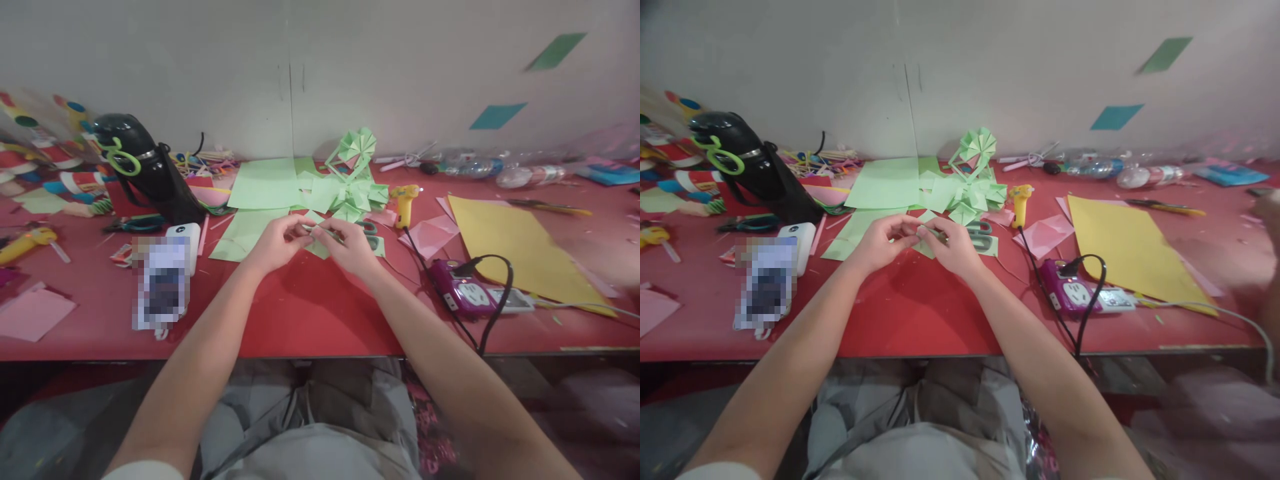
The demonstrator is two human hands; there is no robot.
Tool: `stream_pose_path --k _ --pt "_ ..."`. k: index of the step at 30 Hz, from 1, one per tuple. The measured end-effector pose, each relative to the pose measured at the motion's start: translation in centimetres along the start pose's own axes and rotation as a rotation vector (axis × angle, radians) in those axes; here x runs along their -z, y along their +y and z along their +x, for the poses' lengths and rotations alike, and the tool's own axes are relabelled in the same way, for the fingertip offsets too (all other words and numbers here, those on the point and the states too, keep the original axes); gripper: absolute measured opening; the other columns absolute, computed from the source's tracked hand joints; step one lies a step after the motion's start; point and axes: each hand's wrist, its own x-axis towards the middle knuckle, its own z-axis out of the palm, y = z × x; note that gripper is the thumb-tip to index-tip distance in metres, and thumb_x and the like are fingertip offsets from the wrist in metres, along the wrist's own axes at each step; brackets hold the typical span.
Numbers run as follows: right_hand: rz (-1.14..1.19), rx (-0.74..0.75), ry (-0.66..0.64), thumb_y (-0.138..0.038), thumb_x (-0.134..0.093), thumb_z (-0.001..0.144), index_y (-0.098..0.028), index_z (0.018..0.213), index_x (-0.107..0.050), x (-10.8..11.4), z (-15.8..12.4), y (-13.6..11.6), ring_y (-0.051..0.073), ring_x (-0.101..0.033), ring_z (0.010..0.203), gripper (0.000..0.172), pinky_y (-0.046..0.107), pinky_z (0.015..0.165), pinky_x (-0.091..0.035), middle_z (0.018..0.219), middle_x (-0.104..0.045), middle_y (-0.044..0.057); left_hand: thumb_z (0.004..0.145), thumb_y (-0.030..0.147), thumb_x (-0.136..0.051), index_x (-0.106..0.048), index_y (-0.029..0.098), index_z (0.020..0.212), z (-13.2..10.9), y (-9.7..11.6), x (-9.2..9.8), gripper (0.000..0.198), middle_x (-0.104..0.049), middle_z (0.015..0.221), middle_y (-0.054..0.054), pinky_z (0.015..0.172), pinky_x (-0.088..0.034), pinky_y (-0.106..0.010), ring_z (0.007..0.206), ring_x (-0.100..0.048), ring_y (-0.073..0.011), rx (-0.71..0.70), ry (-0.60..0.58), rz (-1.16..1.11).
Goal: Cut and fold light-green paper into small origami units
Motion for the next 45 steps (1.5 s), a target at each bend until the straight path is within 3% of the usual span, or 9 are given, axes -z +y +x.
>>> stream_pose_path --k 3,10,17,21,26,33,36,39,45 --pt "-0.005 -0.043 -0.013 -0.044 -0.060 0.090 -0.018 0.080 -0.070 0.1 0.0 0.0 0.012 -0.047 0.061 0.029 0.028 0.060 -0.039 0.069 -0.062 0.001 0.081 0.032 -0.071 -0.074 0.019 0.102 0.0 -0.2 -0.1 0.025 -0.073 0.087 -0.005 0.072 -0.054 -0.030 0.079 -0.067 -0.0171 0.028 -0.028 -0.009" --pt "0.094 -0.127 0.215 -0.044 -0.077 0.075 -0.021 0.111 -0.063 -0.1 0.4 0.6 0.019 -0.062 0.090 0.046 0.032 0.073 -0.053 0.107 -0.067 0.008 0.077 0.028 -0.073 -0.068 0.019 0.087 0.4 -0.6 0.2 0.015 -0.069 0.080 -0.002 0.066 -0.054 -0.028 0.069 -0.066 -0.0149 0.034 0.281 -0.101" --pt "0.040 -0.054 0.228 -0.049 -0.068 0.084 -0.020 0.100 -0.069 0.0 0.2 0.3 0.017 -0.064 0.085 0.033 0.032 0.073 -0.056 0.104 -0.067 0.008 0.076 0.022 -0.070 -0.062 0.020 0.082 0.0 -0.3 -0.4 0.011 -0.069 0.078 0.000 0.062 -0.053 -0.023 0.070 -0.067 -0.0142 -0.040 0.355 0.099" --pt "0.184 -0.096 0.178 -0.053 -0.071 0.080 -0.020 0.112 -0.065 -0.3 0.1 0.3 0.021 -0.068 0.098 0.045 0.032 0.076 -0.059 0.117 -0.064 0.011 0.078 0.014 -0.065 -0.062 0.020 0.082 -0.2 -0.3 -0.7 0.009 -0.073 0.096 -0.004 0.068 -0.054 -0.025 0.080 -0.068 -0.0145 -0.171 0.303 0.238" --pt "0.266 -0.170 0.161 -0.047 -0.069 0.081 -0.021 0.114 -0.062 -0.7 0.3 0.6 0.020 -0.070 0.086 0.043 0.038 0.078 -0.061 0.121 -0.064 0.011 0.080 0.013 -0.063 -0.062 0.019 0.081 -0.3 -0.4 -1.0 0.006 -0.070 0.115 -0.009 0.073 -0.056 -0.027 0.097 -0.068 -0.0174 -0.267 0.174 0.263" --pt "0.248 -0.161 0.149 -0.031 -0.061 0.081 -0.022 0.109 -0.064 -0.5 0.4 0.6 0.019 -0.069 0.080 0.030 0.038 0.076 -0.059 0.112 -0.068 0.007 0.081 0.018 -0.064 -0.063 0.018 0.086 -0.5 -0.6 -1.0 0.005 -0.059 0.137 -0.015 0.074 -0.058 -0.031 0.087 -0.071 -0.0167 -0.185 0.113 0.189" --pt "0.224 -0.130 0.148 -0.022 -0.057 0.078 -0.021 0.105 -0.063 -0.4 0.3 0.7 0.019 -0.069 0.080 0.028 0.037 0.075 -0.058 0.106 -0.069 0.006 0.080 0.022 -0.067 -0.063 0.018 0.088 -0.6 -0.3 -0.8 0.009 -0.053 0.143 -0.017 0.080 -0.058 -0.034 0.109 -0.068 -0.0249 -0.143 0.050 0.153" --pt "0.182 -0.093 0.145 -0.018 -0.054 0.076 -0.021 0.102 -0.063 -0.3 0.2 0.7 0.018 -0.068 0.082 0.027 0.036 0.077 -0.057 0.103 -0.070 0.006 0.080 0.025 -0.067 -0.064 0.019 0.086 -0.6 0.1 -0.7 0.009 -0.057 0.135 -0.016 0.090 -0.056 -0.035 0.129 -0.055 -0.0292 -0.110 0.006 0.076" --pt "0.141 0.007 0.126 -0.022 -0.054 0.084 -0.023 0.110 -0.063 -0.2 0.1 0.8 0.021 -0.069 0.098 0.027 0.039 0.084 -0.057 0.116 -0.069 0.009 0.086 0.035 -0.065 -0.057 0.019 0.087 -0.3 0.0 -1.0 0.018 -0.066 0.100 -0.007 0.081 -0.057 -0.033 0.087 -0.069 -0.0179 0.019 0.047 -0.159"
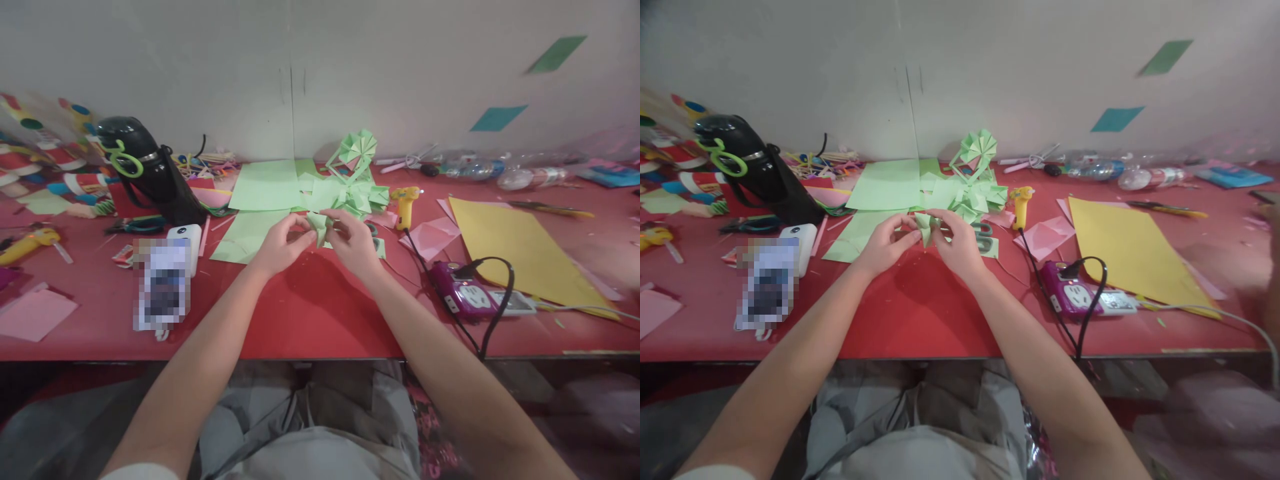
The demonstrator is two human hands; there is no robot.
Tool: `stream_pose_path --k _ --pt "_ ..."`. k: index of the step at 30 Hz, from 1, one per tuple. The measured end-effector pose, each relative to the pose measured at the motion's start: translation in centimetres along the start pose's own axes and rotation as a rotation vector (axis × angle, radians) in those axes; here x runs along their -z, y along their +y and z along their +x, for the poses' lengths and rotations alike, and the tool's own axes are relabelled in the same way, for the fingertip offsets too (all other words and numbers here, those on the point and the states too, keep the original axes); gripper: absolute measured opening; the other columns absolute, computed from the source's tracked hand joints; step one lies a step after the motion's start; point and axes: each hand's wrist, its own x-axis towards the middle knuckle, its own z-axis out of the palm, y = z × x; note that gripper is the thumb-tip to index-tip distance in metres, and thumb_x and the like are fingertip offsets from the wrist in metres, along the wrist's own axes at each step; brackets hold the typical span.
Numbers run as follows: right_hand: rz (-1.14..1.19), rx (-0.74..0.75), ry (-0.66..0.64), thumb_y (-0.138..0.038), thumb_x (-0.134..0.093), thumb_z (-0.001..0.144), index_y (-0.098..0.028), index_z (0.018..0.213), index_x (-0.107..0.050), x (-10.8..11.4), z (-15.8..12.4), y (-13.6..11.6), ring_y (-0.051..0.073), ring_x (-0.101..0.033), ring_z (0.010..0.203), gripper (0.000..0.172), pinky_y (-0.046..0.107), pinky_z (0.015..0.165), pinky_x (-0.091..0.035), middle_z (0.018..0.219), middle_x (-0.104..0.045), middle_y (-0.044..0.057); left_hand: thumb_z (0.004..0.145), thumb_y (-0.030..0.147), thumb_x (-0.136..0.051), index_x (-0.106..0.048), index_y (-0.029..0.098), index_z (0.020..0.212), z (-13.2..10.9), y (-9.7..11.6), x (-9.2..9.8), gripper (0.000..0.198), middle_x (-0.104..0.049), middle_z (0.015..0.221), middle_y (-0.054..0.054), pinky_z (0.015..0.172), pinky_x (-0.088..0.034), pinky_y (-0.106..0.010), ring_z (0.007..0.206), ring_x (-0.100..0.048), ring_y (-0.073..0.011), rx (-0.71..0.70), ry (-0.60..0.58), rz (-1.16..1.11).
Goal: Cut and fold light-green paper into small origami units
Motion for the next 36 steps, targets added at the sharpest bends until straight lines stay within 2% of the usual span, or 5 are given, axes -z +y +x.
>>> stream_pose_path --k 9,18,27,33,36 --pt "0.014 -0.011 -0.051 -0.025 -0.051 0.092 -0.026 0.117 -0.054 -0.1 -0.4 -0.1 0.023 -0.063 0.121 0.025 0.042 0.095 -0.053 0.126 -0.067 0.010 0.089 0.053 -0.061 -0.052 0.022 0.095 0.6 0.2 -0.1 0.033 -0.070 0.094 -0.004 0.074 -0.062 -0.036 0.075 -0.073 -0.0176 0.153 0.135 -0.252" --pt "-0.160 0.091 -0.036 -0.025 -0.054 0.091 -0.027 0.097 -0.073 0.3 0.2 -0.1 0.022 -0.064 0.097 0.020 0.040 0.084 -0.053 0.106 -0.068 0.007 0.084 0.041 -0.067 -0.062 0.020 0.084 0.7 -0.4 0.5 0.022 -0.070 0.084 -0.003 0.077 -0.064 -0.039 0.077 -0.073 -0.0202 0.216 0.100 -0.277" --pt "-0.103 -0.014 -0.024 -0.036 -0.063 0.088 -0.024 0.097 -0.072 0.5 0.4 0.3 0.018 -0.063 0.082 0.017 0.036 0.077 -0.053 0.091 -0.069 0.004 0.085 0.031 -0.060 -0.064 0.020 0.086 1.0 -0.7 1.0 0.012 -0.070 0.084 -0.004 0.078 -0.063 -0.045 0.079 -0.074 -0.0235 0.279 0.046 -0.362" --pt "-0.072 0.025 -0.033 -0.037 -0.063 0.089 -0.023 0.088 -0.074 0.6 0.3 -0.1 0.016 -0.059 0.076 0.017 0.033 0.072 -0.050 0.085 -0.065 0.004 0.084 0.032 -0.063 -0.068 0.020 0.089 0.5 0.3 1.2 0.014 -0.067 0.077 -0.004 0.045 -0.048 -0.024 0.058 -0.068 -0.0168 0.299 -0.037 -0.209" --pt "-0.050 0.034 -0.096 -0.036 -0.065 0.088 -0.023 0.088 -0.075 0.8 0.3 -0.2 0.015 -0.058 0.075 0.016 0.031 0.069 -0.049 0.083 -0.066 0.003 0.085 0.040 -0.066 -0.069 0.018 0.082 0.1 1.4 1.9 0.022 -0.064 0.070 -0.003 0.045 -0.042 -0.021 0.055 -0.061 -0.0113 0.265 -0.117 -0.075"
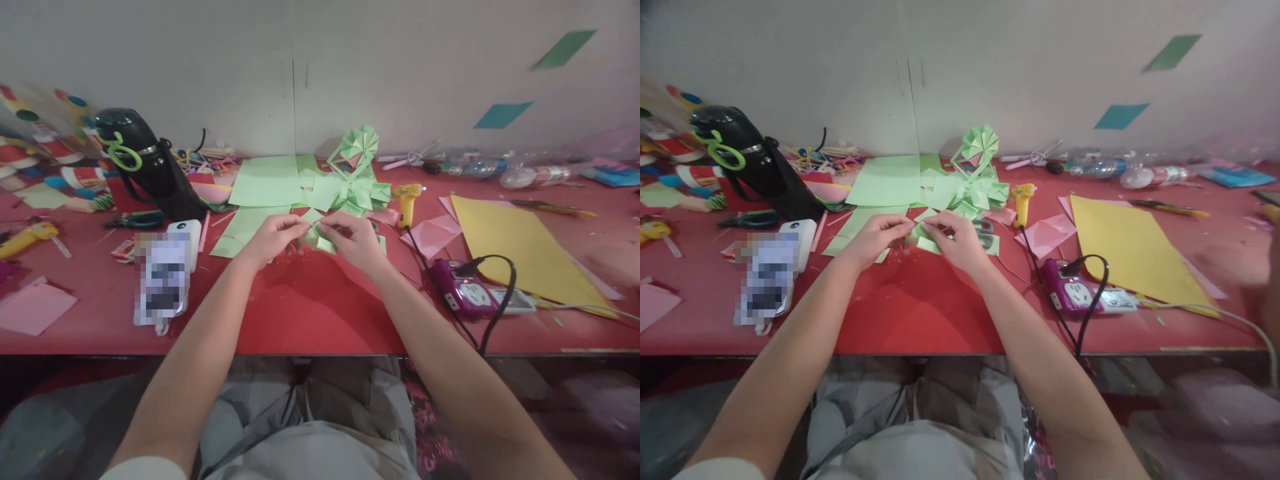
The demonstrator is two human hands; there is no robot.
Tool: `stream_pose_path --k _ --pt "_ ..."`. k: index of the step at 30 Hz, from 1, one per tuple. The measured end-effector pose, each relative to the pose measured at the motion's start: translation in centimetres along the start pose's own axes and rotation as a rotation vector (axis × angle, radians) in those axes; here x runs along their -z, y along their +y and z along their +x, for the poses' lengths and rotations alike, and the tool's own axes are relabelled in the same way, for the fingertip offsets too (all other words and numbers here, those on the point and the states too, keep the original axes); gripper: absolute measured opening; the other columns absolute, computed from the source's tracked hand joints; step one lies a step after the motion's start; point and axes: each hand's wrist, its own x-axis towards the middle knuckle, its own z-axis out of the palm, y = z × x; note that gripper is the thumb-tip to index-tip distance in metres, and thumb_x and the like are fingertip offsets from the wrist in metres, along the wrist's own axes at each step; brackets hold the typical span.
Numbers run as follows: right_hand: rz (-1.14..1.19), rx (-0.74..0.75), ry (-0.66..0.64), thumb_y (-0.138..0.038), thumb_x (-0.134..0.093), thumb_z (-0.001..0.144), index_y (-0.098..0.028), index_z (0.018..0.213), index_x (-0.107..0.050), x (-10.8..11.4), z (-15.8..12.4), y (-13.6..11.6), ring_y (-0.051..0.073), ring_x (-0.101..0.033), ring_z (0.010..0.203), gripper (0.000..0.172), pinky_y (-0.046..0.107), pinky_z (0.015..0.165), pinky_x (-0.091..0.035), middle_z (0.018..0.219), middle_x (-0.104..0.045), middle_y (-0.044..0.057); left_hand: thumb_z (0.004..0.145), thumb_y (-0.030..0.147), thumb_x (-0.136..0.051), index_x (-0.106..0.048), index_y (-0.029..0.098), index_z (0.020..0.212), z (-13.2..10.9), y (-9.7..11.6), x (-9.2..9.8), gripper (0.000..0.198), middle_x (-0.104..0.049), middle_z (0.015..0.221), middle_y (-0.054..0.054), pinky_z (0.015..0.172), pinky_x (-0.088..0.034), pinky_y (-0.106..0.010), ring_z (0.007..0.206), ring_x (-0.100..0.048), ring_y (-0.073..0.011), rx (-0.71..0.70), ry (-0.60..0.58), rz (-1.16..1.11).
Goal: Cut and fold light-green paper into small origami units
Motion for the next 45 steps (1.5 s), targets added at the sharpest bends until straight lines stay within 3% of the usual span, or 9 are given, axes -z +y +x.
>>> stream_pose_path --k 5,10,16,23,26,32,39,45 --pt "0.019 -0.008 -0.072 -0.034 -0.067 0.087 -0.021 0.087 -0.076 0.1 0.0 -0.3 0.015 -0.060 0.075 0.015 0.031 0.069 -0.048 0.083 -0.069 0.003 0.085 0.047 -0.065 -0.068 0.018 0.079 -0.7 1.0 0.9 0.030 -0.053 0.058 0.001 0.044 -0.035 -0.021 0.051 -0.050 -0.0100 -0.001 -0.098 0.179" --pt "0.040 -0.061 -0.076 -0.035 -0.068 0.085 -0.020 0.084 -0.076 -0.1 -0.1 -0.4 0.015 -0.060 0.073 0.017 0.031 0.068 -0.047 0.082 -0.070 0.004 0.087 0.044 -0.063 -0.068 0.018 0.079 -0.6 0.7 0.5 0.028 -0.050 0.055 0.002 0.047 -0.035 -0.023 0.048 -0.044 -0.0094 -0.037 -0.022 0.281" --pt "0.065 -0.161 -0.099 -0.038 -0.066 0.084 -0.017 0.081 -0.074 -0.1 -0.1 -0.6 0.013 -0.055 0.066 0.022 0.029 0.062 -0.044 0.075 -0.068 0.003 0.091 0.041 -0.056 -0.064 0.018 0.078 -0.1 -0.3 0.0 0.028 -0.056 0.065 0.001 0.057 -0.038 -0.025 0.058 -0.048 -0.0112 -0.159 0.029 0.420" --pt "0.012 -0.160 -0.104 -0.044 -0.065 0.085 -0.017 0.075 -0.072 -0.1 -0.1 -0.8 0.011 -0.049 0.061 0.029 0.028 0.057 -0.038 0.069 -0.063 0.001 0.092 0.038 -0.054 -0.065 0.018 0.078 -0.3 -0.3 -0.2 0.026 -0.064 0.071 -0.001 0.062 -0.040 -0.027 0.064 -0.050 -0.0132 -0.222 0.046 0.520" --pt "-0.002 -0.135 -0.125 -0.041 -0.066 0.084 -0.018 0.075 -0.072 0.0 -0.1 -0.5 0.012 -0.051 0.063 0.026 0.028 0.059 -0.040 0.072 -0.065 0.002 0.091 0.040 -0.056 -0.068 0.018 0.080 -0.3 -0.2 0.0 0.027 -0.066 0.074 -0.002 0.062 -0.041 -0.027 0.065 -0.053 -0.0137 -0.204 0.022 0.499" --pt "0.035 -0.120 -0.182 -0.039 -0.068 0.082 -0.018 0.073 -0.072 0.3 -0.1 -0.7 0.012 -0.052 0.064 0.023 0.029 0.061 -0.041 0.073 -0.066 0.002 0.085 0.040 -0.062 -0.069 0.017 0.077 -0.4 0.4 0.8 0.025 -0.067 0.071 -0.002 0.060 -0.044 -0.027 0.061 -0.055 -0.0129 -0.130 -0.144 0.423" --pt "0.077 -0.096 -0.171 -0.037 -0.069 0.081 -0.018 0.072 -0.073 0.5 0.0 -0.7 0.013 -0.055 0.065 0.021 0.029 0.061 -0.042 0.073 -0.066 0.002 0.084 0.042 -0.065 -0.070 0.017 0.075 -0.6 0.5 0.9 0.027 -0.068 0.070 -0.002 0.060 -0.045 -0.027 0.061 -0.057 -0.0129 -0.111 -0.059 0.415" --pt "0.105 -0.149 0.019 -0.037 -0.069 0.081 -0.019 0.071 -0.072 0.5 0.3 -0.2 0.012 -0.052 0.061 0.021 0.029 0.061 -0.042 0.066 -0.063 0.001 0.079 0.042 -0.075 -0.071 0.018 0.092 -0.2 0.0 0.7 0.027 -0.074 0.094 -0.006 0.083 -0.054 -0.031 0.089 -0.069 -0.0185 -0.249 0.022 0.179"
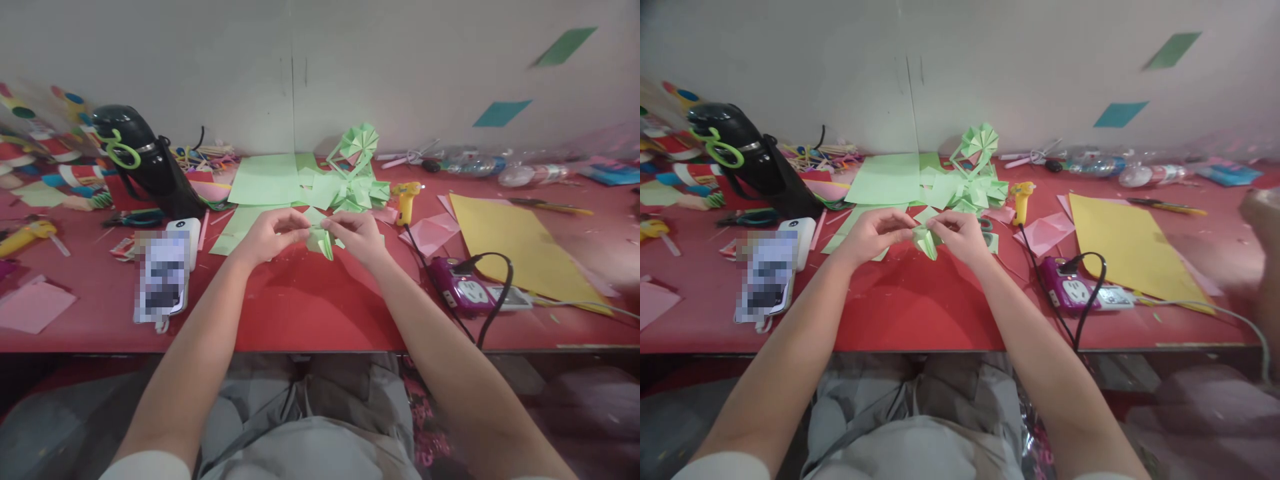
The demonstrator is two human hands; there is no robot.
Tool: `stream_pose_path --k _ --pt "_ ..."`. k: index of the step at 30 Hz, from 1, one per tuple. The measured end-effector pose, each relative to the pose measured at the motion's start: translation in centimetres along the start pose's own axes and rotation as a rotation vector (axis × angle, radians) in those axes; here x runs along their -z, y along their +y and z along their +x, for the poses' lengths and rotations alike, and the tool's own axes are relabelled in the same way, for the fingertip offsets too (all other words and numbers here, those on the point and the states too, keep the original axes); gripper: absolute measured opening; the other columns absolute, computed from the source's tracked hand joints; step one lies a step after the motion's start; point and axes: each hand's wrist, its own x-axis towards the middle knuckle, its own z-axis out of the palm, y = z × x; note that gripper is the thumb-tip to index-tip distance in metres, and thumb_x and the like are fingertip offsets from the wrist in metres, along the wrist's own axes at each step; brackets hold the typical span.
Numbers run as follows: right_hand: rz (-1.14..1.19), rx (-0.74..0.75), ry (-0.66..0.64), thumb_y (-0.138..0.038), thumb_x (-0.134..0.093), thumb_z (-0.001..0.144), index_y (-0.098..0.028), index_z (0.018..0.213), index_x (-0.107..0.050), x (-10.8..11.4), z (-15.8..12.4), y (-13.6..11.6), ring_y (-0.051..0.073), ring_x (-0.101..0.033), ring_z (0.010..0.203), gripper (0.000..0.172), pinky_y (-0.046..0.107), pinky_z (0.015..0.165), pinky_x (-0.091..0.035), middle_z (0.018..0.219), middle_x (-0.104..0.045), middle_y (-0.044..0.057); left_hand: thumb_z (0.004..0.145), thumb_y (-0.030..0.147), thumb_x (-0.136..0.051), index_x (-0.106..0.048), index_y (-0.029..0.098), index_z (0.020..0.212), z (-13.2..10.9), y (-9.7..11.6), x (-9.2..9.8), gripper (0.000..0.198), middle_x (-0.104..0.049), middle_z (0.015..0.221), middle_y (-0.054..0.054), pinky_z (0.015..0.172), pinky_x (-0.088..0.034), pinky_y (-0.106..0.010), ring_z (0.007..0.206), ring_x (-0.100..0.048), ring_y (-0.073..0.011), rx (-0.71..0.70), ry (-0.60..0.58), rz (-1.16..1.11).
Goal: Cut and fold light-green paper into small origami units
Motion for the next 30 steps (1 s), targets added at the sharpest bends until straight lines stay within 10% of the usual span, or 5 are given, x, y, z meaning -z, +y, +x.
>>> stream_pose_path --k 17,30 --pt "-0.009 0.041 0.122 -0.055 -0.066 0.085 -0.020 0.085 -0.070 -0.5 -0.2 0.0 0.017 -0.063 0.083 0.035 0.031 0.072 -0.052 0.086 -0.069 0.005 0.076 0.037 -0.077 -0.075 0.019 0.080 0.5 -0.5 -0.7 0.019 -0.077 0.088 -0.006 0.080 -0.058 -0.035 0.084 -0.072 -0.0213 -0.059 0.341 0.077" --pt "-0.069 0.057 0.011 -0.046 -0.070 0.083 -0.021 0.080 -0.065 -0.9 -0.3 0.4 0.015 -0.059 0.071 0.025 0.031 0.068 -0.048 0.080 -0.067 0.002 0.085 0.031 -0.067 -0.069 0.018 0.086 0.4 -0.6 -1.1 0.014 -0.074 0.092 -0.006 0.081 -0.055 -0.031 0.085 -0.068 -0.0174 -0.119 0.228 0.188"
